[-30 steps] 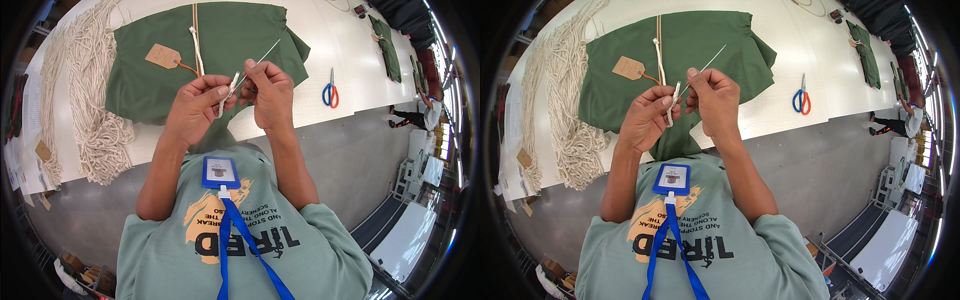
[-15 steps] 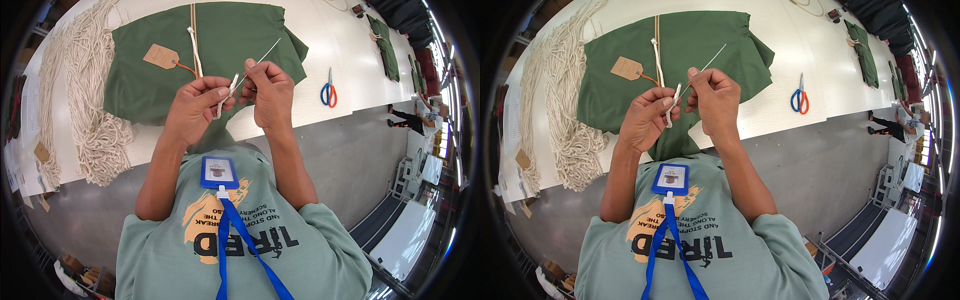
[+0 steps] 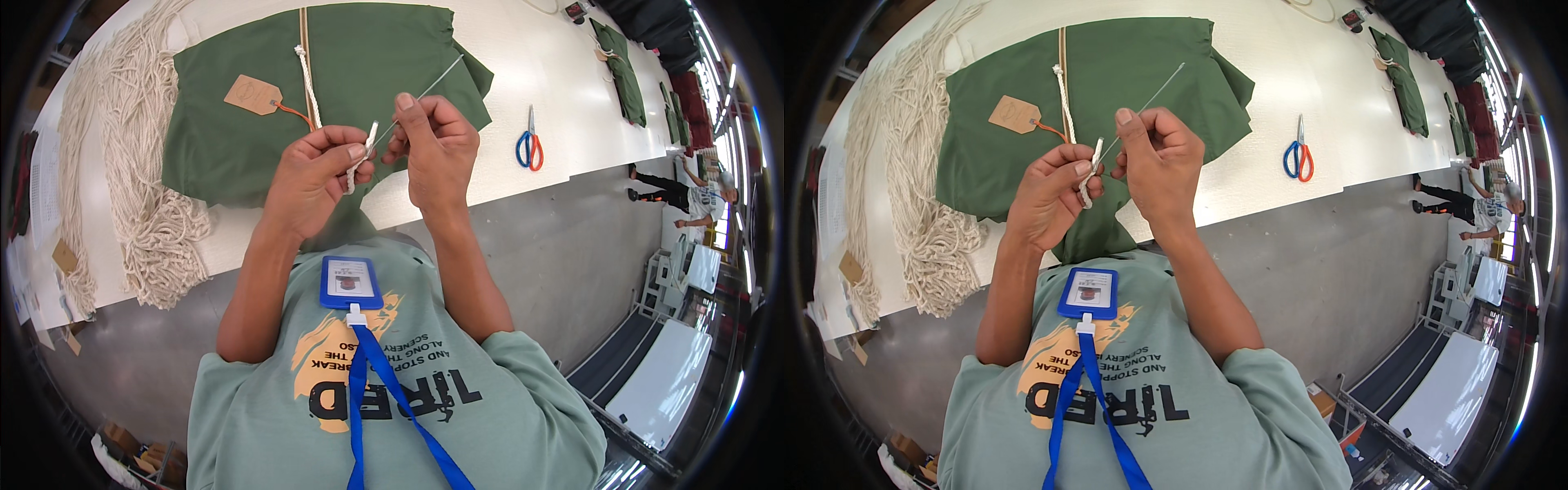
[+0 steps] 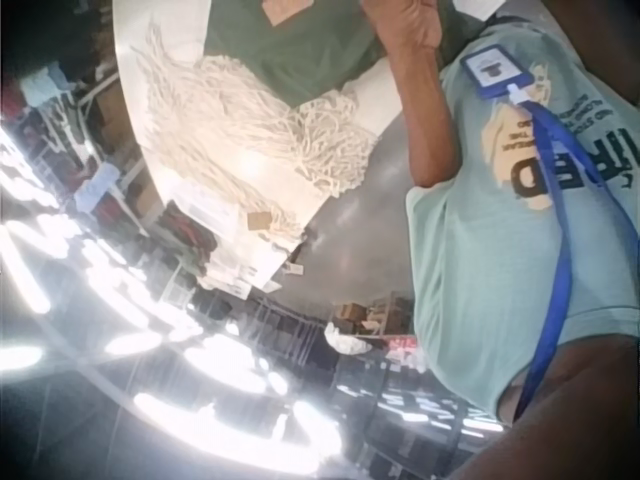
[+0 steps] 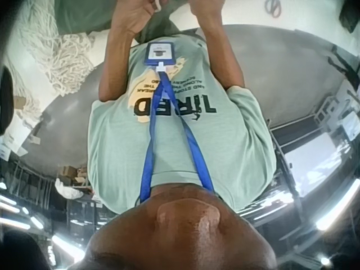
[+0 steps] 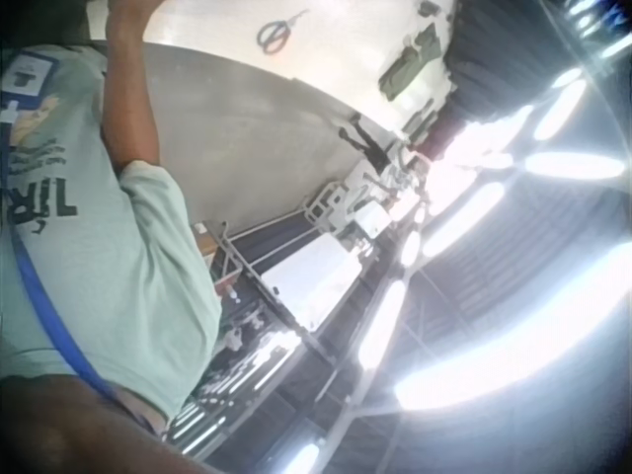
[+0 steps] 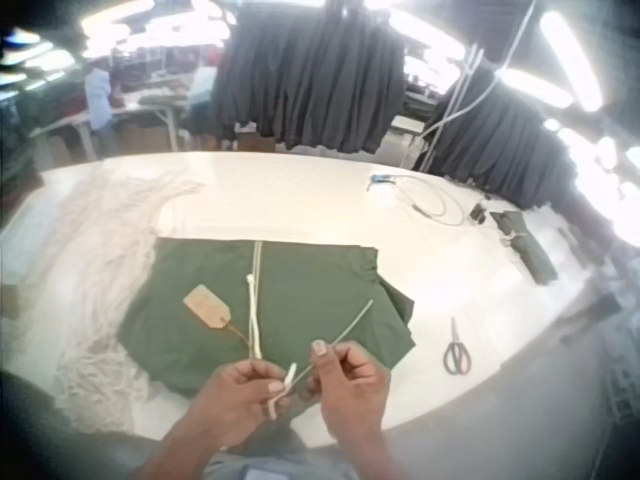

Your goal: The person threads a white drawstring through the hood of a green hoodie using a metal bodkin, then repeats the process on a red hoodie. They pull the string through, adjust the ends, and place the finished items on a stack.

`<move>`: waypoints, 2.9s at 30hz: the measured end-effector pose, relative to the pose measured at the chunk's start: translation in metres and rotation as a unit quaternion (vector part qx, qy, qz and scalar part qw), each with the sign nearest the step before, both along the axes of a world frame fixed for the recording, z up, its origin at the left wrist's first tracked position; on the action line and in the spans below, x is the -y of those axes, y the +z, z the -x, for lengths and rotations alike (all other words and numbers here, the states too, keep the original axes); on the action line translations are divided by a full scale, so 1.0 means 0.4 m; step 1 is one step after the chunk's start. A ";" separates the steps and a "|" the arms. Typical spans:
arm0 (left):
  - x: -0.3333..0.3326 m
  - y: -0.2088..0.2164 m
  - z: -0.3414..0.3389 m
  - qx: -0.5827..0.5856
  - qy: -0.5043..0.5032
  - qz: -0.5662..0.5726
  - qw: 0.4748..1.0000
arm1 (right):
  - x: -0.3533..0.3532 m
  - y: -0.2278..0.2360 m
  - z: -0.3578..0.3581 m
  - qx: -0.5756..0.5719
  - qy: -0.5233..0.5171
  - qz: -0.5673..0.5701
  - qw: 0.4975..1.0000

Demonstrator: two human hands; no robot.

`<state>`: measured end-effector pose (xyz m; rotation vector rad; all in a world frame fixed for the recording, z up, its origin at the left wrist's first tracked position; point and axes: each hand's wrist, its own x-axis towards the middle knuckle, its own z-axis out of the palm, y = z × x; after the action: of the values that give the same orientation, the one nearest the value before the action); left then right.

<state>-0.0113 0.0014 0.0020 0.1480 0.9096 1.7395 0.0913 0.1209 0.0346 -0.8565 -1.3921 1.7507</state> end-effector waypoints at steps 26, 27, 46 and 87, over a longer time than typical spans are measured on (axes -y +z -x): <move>-0.044 -0.022 -0.061 -0.243 -0.171 0.056 0.953 | -0.038 -0.011 -0.022 -0.121 -0.194 0.075 0.971; -0.045 -0.028 -0.074 -0.247 -0.166 0.048 0.953 | -0.046 -0.008 -0.031 -0.150 -0.202 0.143 0.957; -0.024 -0.085 -0.192 -0.586 -0.040 0.034 0.808 | -0.211 -0.211 -0.114 -0.248 -0.397 0.337 0.817; -0.158 -0.114 -0.108 -0.111 -0.040 0.099 0.988 | -0.167 -0.150 -0.031 -0.150 -0.005 0.271 0.951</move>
<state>0.0320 0.0646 -0.0434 0.2478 1.2177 1.5692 0.1037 0.1879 -0.0255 -0.8216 -0.7112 2.1907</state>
